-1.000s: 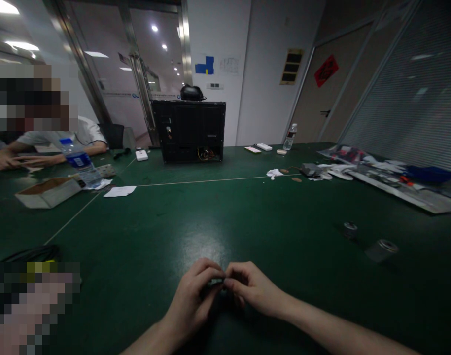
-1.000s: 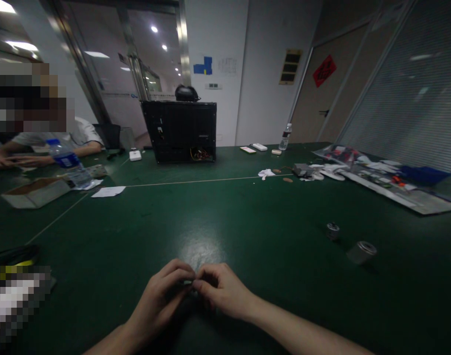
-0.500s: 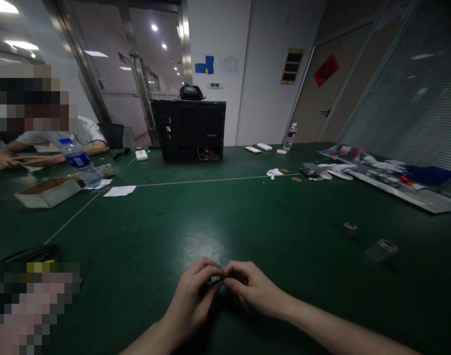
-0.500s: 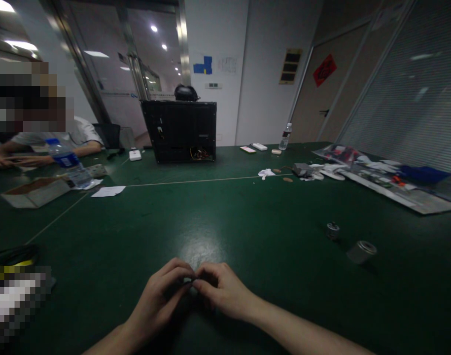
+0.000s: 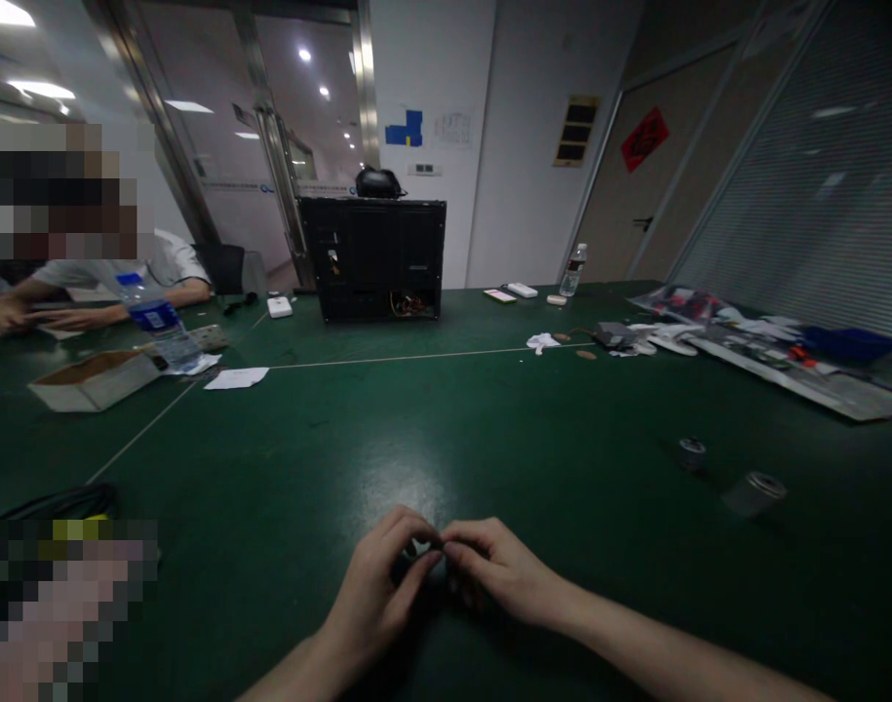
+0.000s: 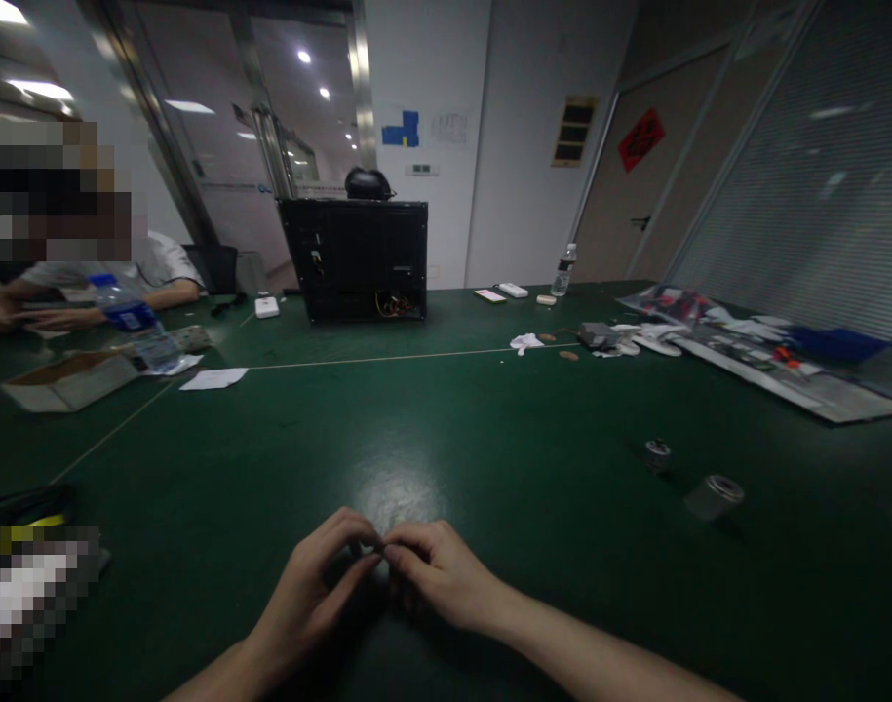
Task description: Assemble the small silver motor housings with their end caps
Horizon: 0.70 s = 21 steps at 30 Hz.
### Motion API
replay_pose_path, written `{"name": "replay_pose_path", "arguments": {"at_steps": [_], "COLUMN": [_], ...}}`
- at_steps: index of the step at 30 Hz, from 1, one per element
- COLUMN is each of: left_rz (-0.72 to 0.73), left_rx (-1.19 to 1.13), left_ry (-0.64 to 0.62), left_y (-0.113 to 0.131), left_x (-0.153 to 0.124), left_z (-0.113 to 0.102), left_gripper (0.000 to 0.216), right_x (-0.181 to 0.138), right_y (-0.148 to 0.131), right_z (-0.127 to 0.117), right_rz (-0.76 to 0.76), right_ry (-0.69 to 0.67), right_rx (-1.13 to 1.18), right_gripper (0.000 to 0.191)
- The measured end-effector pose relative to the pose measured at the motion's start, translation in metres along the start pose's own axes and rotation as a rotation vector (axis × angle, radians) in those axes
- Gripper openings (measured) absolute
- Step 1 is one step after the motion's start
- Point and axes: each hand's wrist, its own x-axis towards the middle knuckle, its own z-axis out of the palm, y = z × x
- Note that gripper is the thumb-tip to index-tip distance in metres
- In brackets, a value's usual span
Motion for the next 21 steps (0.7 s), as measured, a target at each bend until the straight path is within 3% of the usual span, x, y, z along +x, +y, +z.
{"name": "replay_pose_path", "arguments": {"at_steps": [21], "left_rz": [0.025], "left_rx": [0.016], "left_ry": [-0.028], "left_y": [-0.0019], "left_x": [0.0004], "left_z": [0.0003], "left_gripper": [0.012], "right_x": [0.0015], "right_y": [0.0049], "right_z": [-0.0006], "right_rz": [0.025], "right_ry": [0.018], "right_rx": [0.045], "right_gripper": [0.039]}}
